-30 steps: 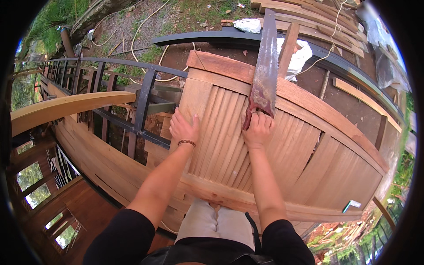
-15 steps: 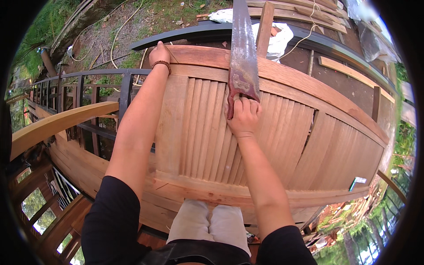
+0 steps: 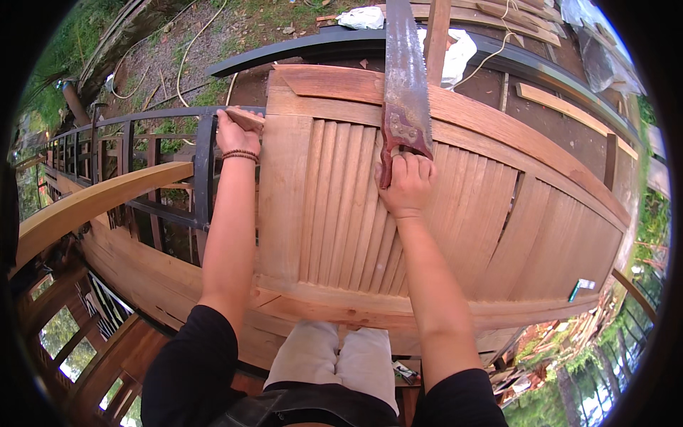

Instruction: The person uses a hand saw to cut a wooden plank on an outdoor deck. They position the plank, saw through it, and then move the cut piece aside.

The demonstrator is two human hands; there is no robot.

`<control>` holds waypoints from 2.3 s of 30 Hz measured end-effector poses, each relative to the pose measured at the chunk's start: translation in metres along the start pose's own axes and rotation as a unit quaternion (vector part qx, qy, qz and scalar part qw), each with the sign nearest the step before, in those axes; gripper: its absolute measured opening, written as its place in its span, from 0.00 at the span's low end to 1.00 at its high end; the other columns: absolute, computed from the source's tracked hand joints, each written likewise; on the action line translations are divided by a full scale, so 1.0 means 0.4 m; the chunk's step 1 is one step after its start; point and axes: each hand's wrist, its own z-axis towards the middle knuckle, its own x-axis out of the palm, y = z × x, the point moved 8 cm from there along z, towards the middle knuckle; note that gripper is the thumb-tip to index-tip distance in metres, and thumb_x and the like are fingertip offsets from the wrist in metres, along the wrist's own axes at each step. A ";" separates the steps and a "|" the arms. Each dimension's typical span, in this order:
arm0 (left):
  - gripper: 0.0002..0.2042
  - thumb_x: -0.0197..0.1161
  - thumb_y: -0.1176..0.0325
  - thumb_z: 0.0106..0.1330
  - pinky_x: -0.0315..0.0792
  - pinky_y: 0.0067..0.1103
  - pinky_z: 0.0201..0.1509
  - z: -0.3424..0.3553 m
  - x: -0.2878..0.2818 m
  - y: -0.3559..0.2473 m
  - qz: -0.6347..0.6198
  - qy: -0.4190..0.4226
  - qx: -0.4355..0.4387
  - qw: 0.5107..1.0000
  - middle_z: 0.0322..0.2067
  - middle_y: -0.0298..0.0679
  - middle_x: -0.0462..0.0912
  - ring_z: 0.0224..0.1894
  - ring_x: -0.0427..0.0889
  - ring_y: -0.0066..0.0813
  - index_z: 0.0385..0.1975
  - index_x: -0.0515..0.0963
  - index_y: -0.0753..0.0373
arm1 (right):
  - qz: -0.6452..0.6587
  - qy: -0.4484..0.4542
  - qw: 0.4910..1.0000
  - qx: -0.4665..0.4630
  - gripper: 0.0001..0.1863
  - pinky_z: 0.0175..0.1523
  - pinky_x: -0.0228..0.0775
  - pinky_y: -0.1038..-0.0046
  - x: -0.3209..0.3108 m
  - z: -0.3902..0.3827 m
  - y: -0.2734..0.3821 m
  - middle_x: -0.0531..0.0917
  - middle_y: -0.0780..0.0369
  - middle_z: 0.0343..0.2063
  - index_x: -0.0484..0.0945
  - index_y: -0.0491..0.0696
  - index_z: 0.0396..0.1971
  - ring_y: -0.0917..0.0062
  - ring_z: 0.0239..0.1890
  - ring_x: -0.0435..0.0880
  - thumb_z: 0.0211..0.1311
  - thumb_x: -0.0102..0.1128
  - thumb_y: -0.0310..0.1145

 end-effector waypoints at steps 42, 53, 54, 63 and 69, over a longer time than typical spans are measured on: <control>0.23 0.45 0.49 0.74 0.75 0.45 0.46 -0.580 -0.598 0.026 0.762 0.059 0.124 0.633 0.31 0.54 0.85 0.37 0.84 0.56 0.34 0.78 0.63 | 0.150 -0.002 0.989 0.016 0.09 0.43 0.68 0.59 -0.185 -0.249 0.170 0.82 0.55 0.29 0.79 0.45 0.33 0.60 0.36 0.80 0.59 0.68 0.33; 0.24 0.42 0.48 0.74 0.74 0.45 0.48 -0.569 -0.597 0.028 0.771 0.079 0.119 0.620 0.34 0.55 0.85 0.40 0.84 0.56 0.37 0.78 0.64 | 0.145 -0.064 0.985 0.067 0.05 0.43 0.64 0.62 -0.263 -0.624 0.538 0.78 0.59 0.27 0.78 0.47 0.33 0.60 0.33 0.77 0.57 0.62 0.27; 0.23 0.44 0.49 0.74 0.75 0.44 0.47 -0.568 -0.596 0.032 0.771 0.082 0.121 0.620 0.34 0.54 0.85 0.40 0.84 0.56 0.37 0.78 0.65 | 0.118 -0.071 0.988 0.070 0.05 0.43 0.64 0.62 -0.255 -0.623 0.542 0.78 0.59 0.27 0.79 0.47 0.33 0.61 0.33 0.77 0.57 0.62 0.27; 0.23 0.45 0.51 0.74 0.76 0.43 0.48 -0.565 -0.567 0.056 0.746 0.119 0.147 0.638 0.35 0.55 0.85 0.41 0.85 0.54 0.36 0.77 0.68 | -0.079 -0.099 0.989 0.074 0.12 0.47 0.68 0.65 -0.209 -0.612 0.539 0.83 0.64 0.33 0.81 0.54 0.41 0.67 0.38 0.81 0.55 0.63 0.33; 0.28 0.42 0.45 0.73 0.76 0.45 0.48 -0.560 -0.565 0.055 0.785 0.124 0.120 0.595 0.37 0.57 0.85 0.43 0.85 0.57 0.41 0.79 0.66 | -0.058 -0.095 0.990 0.089 0.14 0.48 0.67 0.62 -0.227 -0.621 0.560 0.82 0.61 0.35 0.81 0.49 0.44 0.67 0.39 0.80 0.58 0.60 0.35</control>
